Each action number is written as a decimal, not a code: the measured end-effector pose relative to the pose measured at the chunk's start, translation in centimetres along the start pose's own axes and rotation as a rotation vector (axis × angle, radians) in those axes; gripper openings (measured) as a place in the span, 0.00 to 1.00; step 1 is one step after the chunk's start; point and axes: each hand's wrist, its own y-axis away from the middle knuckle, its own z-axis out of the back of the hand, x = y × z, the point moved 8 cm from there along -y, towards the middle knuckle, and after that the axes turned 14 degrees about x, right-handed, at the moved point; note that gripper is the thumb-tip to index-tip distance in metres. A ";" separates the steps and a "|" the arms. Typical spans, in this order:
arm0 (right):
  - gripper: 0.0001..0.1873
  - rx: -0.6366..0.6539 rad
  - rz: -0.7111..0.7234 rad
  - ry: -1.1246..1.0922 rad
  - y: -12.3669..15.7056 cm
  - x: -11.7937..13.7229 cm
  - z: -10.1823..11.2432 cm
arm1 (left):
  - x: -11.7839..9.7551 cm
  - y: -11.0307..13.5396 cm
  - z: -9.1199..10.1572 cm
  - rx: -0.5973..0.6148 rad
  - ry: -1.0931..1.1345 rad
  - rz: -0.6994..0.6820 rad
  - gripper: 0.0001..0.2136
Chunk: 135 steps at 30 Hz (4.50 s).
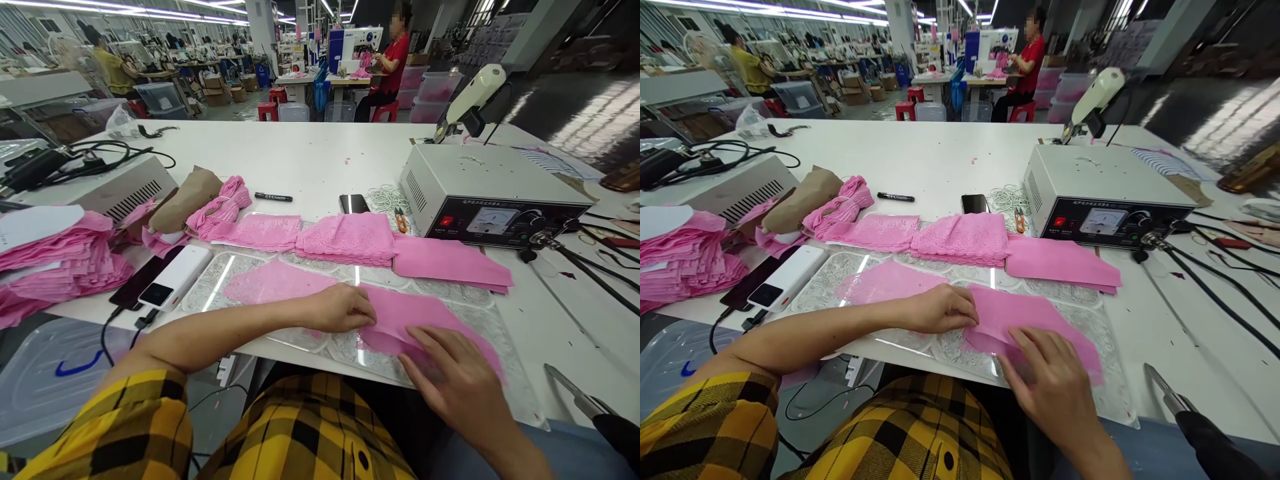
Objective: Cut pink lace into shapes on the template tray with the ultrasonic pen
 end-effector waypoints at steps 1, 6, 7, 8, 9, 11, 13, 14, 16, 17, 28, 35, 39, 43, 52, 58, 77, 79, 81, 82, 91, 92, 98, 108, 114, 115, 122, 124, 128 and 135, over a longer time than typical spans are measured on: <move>0.12 0.005 -0.009 0.006 -0.2 0.0 -0.4 | 0.1 0.1 0.2 -0.016 0.020 0.008 0.06; 0.08 -0.010 -0.039 0.057 1.1 -3.3 -1.2 | 0.8 0.6 0.4 -0.063 0.110 0.032 0.05; 0.08 -0.014 -0.043 0.060 1.4 -4.2 -1.1 | 1.0 0.7 0.3 -0.059 0.123 0.036 0.05; 0.08 -0.018 -0.051 0.064 1.6 -4.9 -1.0 | 1.1 0.7 0.1 -0.054 0.136 0.038 0.05; 0.08 -0.025 -0.065 0.070 1.5 -5.5 -0.8 | 1.2 0.7 -0.1 -0.051 0.149 0.040 0.05; 0.09 -0.047 -0.097 0.103 0.8 -5.8 -0.1 | 1.4 0.6 -0.4 -0.051 0.180 0.038 0.05; 0.10 -0.069 -0.111 0.177 -0.9 -5.0 0.6 | 1.8 0.7 -0.5 -0.055 0.229 0.047 0.05; 0.10 -0.084 -0.101 0.213 -2.1 -4.2 0.9 | 2.1 0.8 -0.4 -0.061 0.259 0.058 0.05; 0.11 -0.116 -0.054 0.250 -4.9 -2.2 1.3 | 2.7 1.4 0.1 -0.080 0.322 0.091 0.06; 0.11 -0.127 -0.022 0.228 -6.3 -1.0 1.4 | 3.3 1.9 0.4 -0.097 0.404 0.118 0.08; 0.12 0.109 0.507 -0.353 -16.0 13.3 -4.6 | 9.3 13.1 2.4 -0.472 1.229 0.502 0.25; 0.08 0.275 -0.082 -0.360 -13.7 3.9 -5.8 | 9.7 14.3 2.8 -0.478 0.837 0.535 0.03; 0.09 0.412 -0.244 -0.247 -11.5 1.9 -7.2 | 9.2 14.1 3.7 -0.487 0.643 0.502 0.04; 0.10 0.439 -0.261 -0.281 -11.8 2.8 -7.8 | 9.5 14.6 4.5 -0.486 0.485 0.521 0.07; 0.09 0.462 -0.249 -0.317 -13.4 3.8 -7.8 | 10.0 16.1 5.9 -0.449 0.201 0.579 0.12; 0.10 0.321 0.157 -0.265 -11.5 8.4 -6.6 | 9.8 16.5 5.7 -0.421 0.065 0.607 0.16; 0.12 0.145 0.350 -0.141 -10.1 10.5 -6.7 | 6.0 21.6 3.7 -0.378 -1.026 0.542 0.14; 0.12 0.150 0.318 -0.163 -10.3 10.2 -6.3 | 5.4 23.0 4.6 -0.473 -1.050 0.584 0.14; 0.12 0.130 0.269 -0.192 -10.4 9.1 -5.3 | 4.5 22.4 4.7 -0.523 -1.006 0.506 0.12; 0.12 0.109 0.232 -0.204 -10.3 8.2 -4.6 | 3.9 21.5 4.5 -0.523 -0.964 0.429 0.12; 0.12 -0.036 -0.202 -0.003 -1.1 -3.7 -0.5 | -0.4 6.2 -0.8 -0.159 -0.764 -0.127 0.16; 0.13 -0.046 -0.250 0.037 0.3 -4.7 -0.2 | -0.3 4.8 -1.3 -0.119 -0.750 -0.129 0.17; 0.09 -0.142 -0.345 0.091 5.3 -6.7 1.6 | 1.2 0.3 -2.8 0.053 -0.651 -0.058 0.24; 0.10 -0.196 -0.343 -0.010 6.3 -6.9 1.7 | 0.7 -0.5 -2.4 0.132 -0.669 0.000 0.22; 0.11 -0.253 -0.384 -0.042 7.5 -7.1 2.0 | -0.2 -0.7 -2.2 0.116 -0.691 -0.095 0.20; 0.11 -0.267 -0.395 -0.042 7.9 -7.0 2.0 | -0.4 -0.8 -2.1 0.117 -0.692 -0.108 0.21; 0.17 -0.380 -0.504 -0.086 11.3 -6.0 2.1 | -2.8 -5.6 -2.6 0.221 -0.655 -0.257 0.22; 0.18 -0.374 -0.479 -0.072 11.3 -5.6 2.0 | -3.4 -8.1 -3.5 0.283 -0.635 -0.290 0.25; 0.17 -0.363 -0.473 -0.052 10.7 -5.6 1.8 | -3.8 -11.6 -5.3 0.345 -0.583 -0.315 0.34; 0.17 -0.414 -0.484 -0.060 10.9 -5.8 1.6 | -3.7 -11.3 -6.4 0.376 -0.602 -0.411 0.29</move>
